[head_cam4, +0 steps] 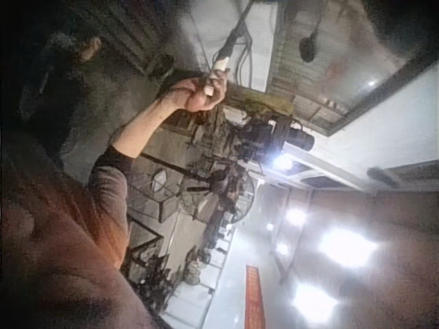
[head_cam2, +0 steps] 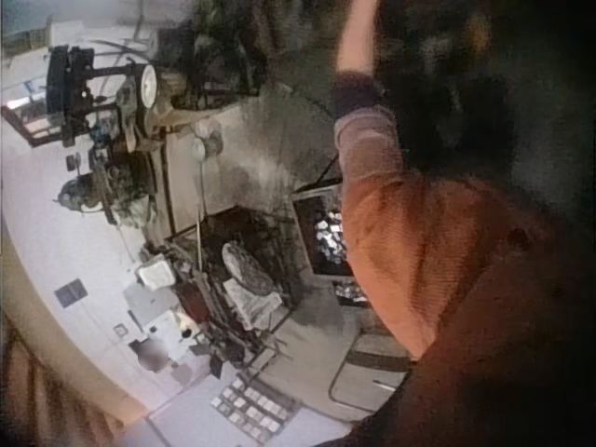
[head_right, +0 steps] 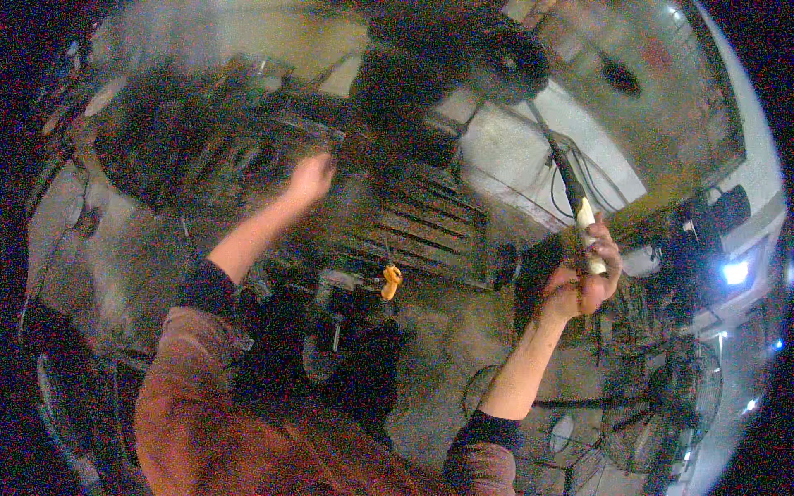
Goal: The person repeatedly drills holes into small metal pieces using a drill press. They pick up each piece from a nearby bin, position it under the drill, operate the machine, then place the finished piece back into the bin. This cycle continues throughout the clip.
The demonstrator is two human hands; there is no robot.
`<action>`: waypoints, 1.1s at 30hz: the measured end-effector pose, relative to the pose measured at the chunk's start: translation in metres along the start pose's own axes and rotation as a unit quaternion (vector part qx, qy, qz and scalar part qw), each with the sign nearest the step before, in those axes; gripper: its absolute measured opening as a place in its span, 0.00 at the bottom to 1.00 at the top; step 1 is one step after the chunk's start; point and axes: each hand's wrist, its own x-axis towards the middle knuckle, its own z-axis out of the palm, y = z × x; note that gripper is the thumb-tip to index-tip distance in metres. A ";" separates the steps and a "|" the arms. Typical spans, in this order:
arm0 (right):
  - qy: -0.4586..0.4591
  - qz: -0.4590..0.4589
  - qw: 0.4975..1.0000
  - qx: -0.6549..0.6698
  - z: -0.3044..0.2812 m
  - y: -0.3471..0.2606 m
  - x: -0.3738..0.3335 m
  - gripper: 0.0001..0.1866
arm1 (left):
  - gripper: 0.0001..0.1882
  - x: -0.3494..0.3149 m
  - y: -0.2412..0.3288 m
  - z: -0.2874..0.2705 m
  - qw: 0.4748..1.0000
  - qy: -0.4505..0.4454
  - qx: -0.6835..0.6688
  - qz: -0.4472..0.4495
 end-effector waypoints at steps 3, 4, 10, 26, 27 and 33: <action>0.016 0.021 1.000 0.000 -0.005 0.000 0.001 0.16 | 0.11 -0.015 -0.018 -0.061 0.995 0.058 0.042 0.063; 0.015 0.024 1.000 -0.005 0.001 -0.006 0.001 0.18 | 0.14 -0.020 -0.028 -0.082 0.992 0.058 0.086 0.067; -0.002 0.004 1.000 0.019 -0.009 0.004 0.004 0.19 | 0.24 -0.056 -0.082 -0.141 0.964 0.015 0.267 0.010; 0.011 -0.003 1.000 0.026 -0.003 0.000 0.000 0.20 | 0.14 -0.061 -0.008 -0.101 0.939 -0.186 -0.218 -0.189; -0.001 0.005 1.000 0.019 -0.008 0.002 0.000 0.20 | 0.14 -0.055 0.005 -0.095 0.940 -0.176 -0.224 -0.188; 0.001 0.000 1.000 0.027 0.000 0.000 0.002 0.19 | 0.13 -0.019 0.001 -0.015 0.983 -0.099 -0.099 -0.117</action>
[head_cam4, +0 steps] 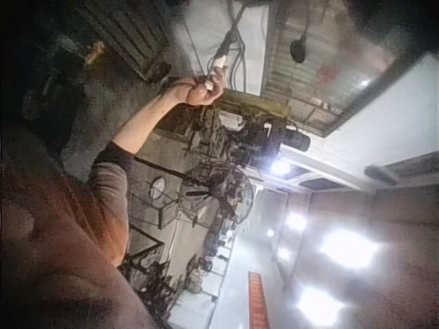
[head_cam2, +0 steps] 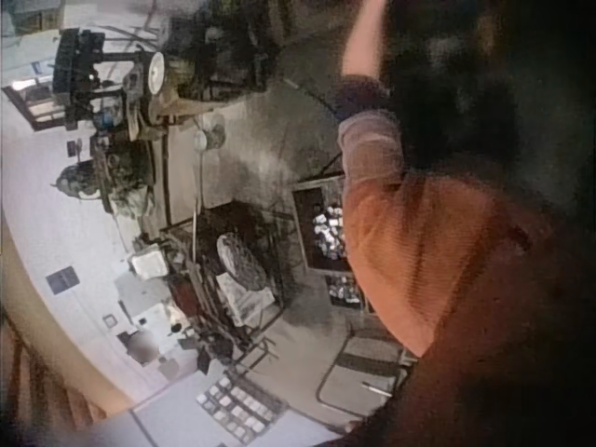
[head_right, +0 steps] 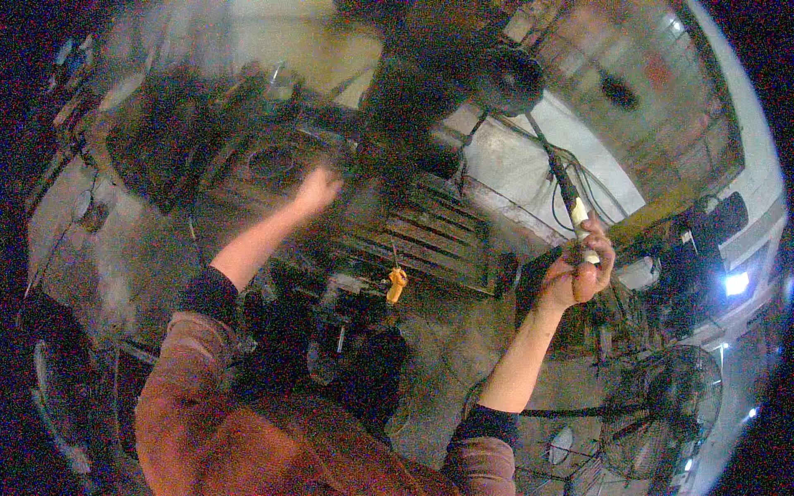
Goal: The person repeatedly drills holes into small metal pieces using a drill press. They pick up each piece from a nearby bin, position it under the drill, operate the machine, then place the finished piece back into the bin. This cycle continues throughout the clip.
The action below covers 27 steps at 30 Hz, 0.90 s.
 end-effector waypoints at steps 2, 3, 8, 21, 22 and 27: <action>-0.007 0.000 1.000 0.018 -0.001 0.001 -0.003 0.17 | 0.13 0.005 0.005 0.010 0.999 -0.026 0.018 -0.022; 0.003 0.007 1.000 0.028 -0.001 0.001 -0.004 0.18 | 0.15 0.005 0.003 0.013 0.999 -0.035 0.027 -0.011; 0.021 0.024 0.999 0.008 -0.002 0.000 -0.010 0.17 | 0.17 0.005 0.005 0.001 0.995 -0.085 -0.032 -0.036; 0.048 0.038 0.998 0.004 0.004 -0.003 -0.014 0.18 | 0.15 -0.039 0.027 -0.033 0.968 -0.156 -0.175 -0.088; 0.046 0.043 0.998 0.002 0.005 -0.004 -0.012 0.17 | 0.15 -0.038 0.021 -0.032 0.972 -0.158 -0.162 -0.062; 0.019 0.021 0.999 0.034 0.008 -0.004 -0.010 0.08 | 0.14 -0.037 0.003 -0.035 0.986 -0.131 -0.094 0.033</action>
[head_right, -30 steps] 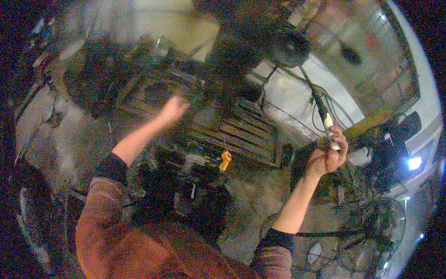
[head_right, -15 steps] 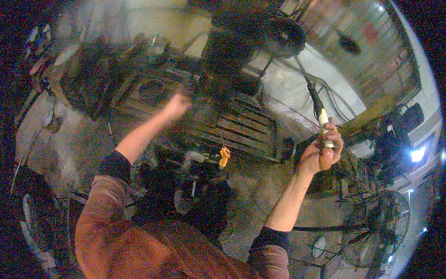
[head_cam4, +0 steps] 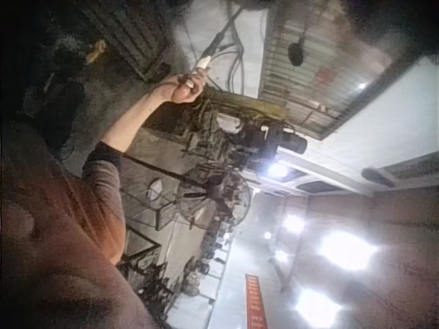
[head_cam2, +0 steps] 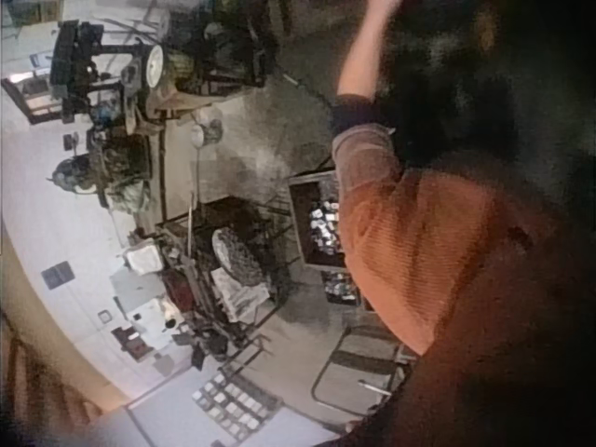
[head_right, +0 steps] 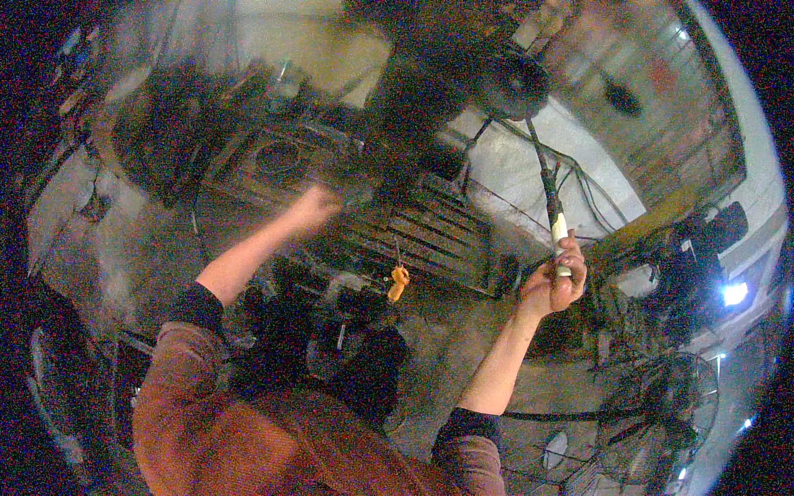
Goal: The person repeatedly drills holes into small metal pieces using a drill press. They pick up each piece from a nearby bin, position it under the drill, operate the machine, then place the finished piece back into the bin. This cycle continues throughout the clip.
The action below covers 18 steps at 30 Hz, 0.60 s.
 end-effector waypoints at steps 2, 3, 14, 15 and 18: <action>0.027 0.014 0.999 -0.017 0.003 -0.001 -0.003 0.13 | 0.14 -0.004 0.000 -0.001 1.000 0.005 0.007 -0.007; 0.043 0.022 0.998 -0.029 0.005 -0.005 -0.001 0.16 | 0.14 -0.011 0.020 -0.011 1.000 -0.001 0.004 -0.027; 0.029 0.026 0.999 -0.020 0.008 -0.009 -0.004 0.15 | 0.14 -0.026 0.053 -0.039 0.996 -0.008 0.071 -0.045; 0.027 0.030 0.999 -0.013 0.009 -0.009 -0.003 0.15 | 0.14 -0.027 0.054 -0.040 0.996 -0.004 0.072 -0.042; 0.023 0.036 0.999 -0.014 0.008 -0.011 0.001 0.16 | 0.14 -0.030 0.063 -0.043 0.996 -0.006 0.076 -0.048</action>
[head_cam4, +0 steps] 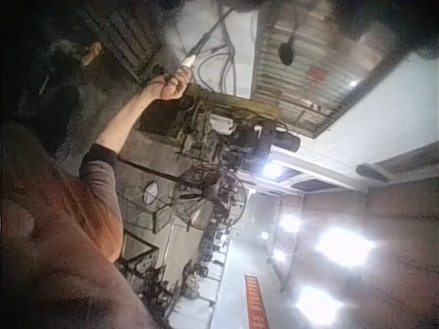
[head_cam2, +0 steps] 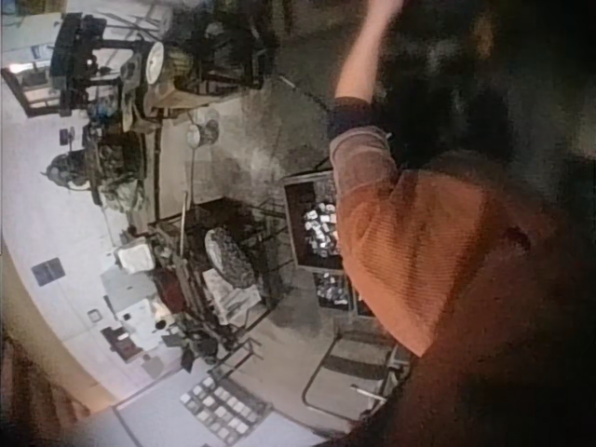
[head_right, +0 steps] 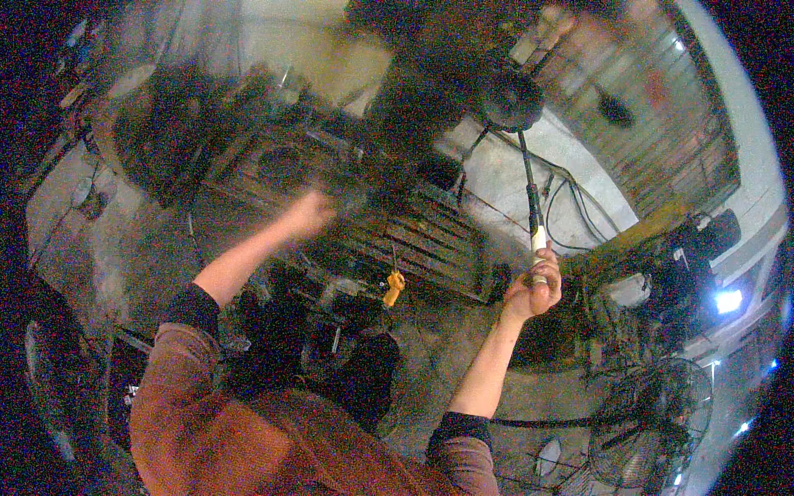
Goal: The person repeatedly drills holes into small metal pieces using a drill press. They pick up each piece from a nearby bin, position it under the drill, operate the machine, then place the finished piece back into the bin. This cycle continues throughout the clip.
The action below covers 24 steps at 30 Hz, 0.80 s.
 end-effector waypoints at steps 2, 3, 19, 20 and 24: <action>-0.002 0.010 1.000 -0.003 -0.002 -0.003 0.003 0.17 | 0.14 -0.004 0.011 -0.004 1.000 -0.019 -0.001 -0.011; 0.000 0.022 1.000 -0.003 -0.001 -0.007 0.003 0.17 | 0.14 -0.004 0.007 -0.003 1.000 -0.021 0.006 -0.006; -0.025 0.001 0.996 -0.089 -0.022 0.002 0.006 0.26 | 0.19 0.009 -0.033 0.040 1.000 0.009 -0.014 0.025; -0.029 -0.001 0.996 -0.084 -0.024 0.004 0.007 0.26 | 0.19 0.016 -0.046 0.041 0.997 0.003 -0.006 0.073; -0.028 0.003 0.996 -0.086 -0.028 0.009 0.010 0.24 | 0.19 0.022 -0.049 0.050 0.996 0.001 0.010 0.091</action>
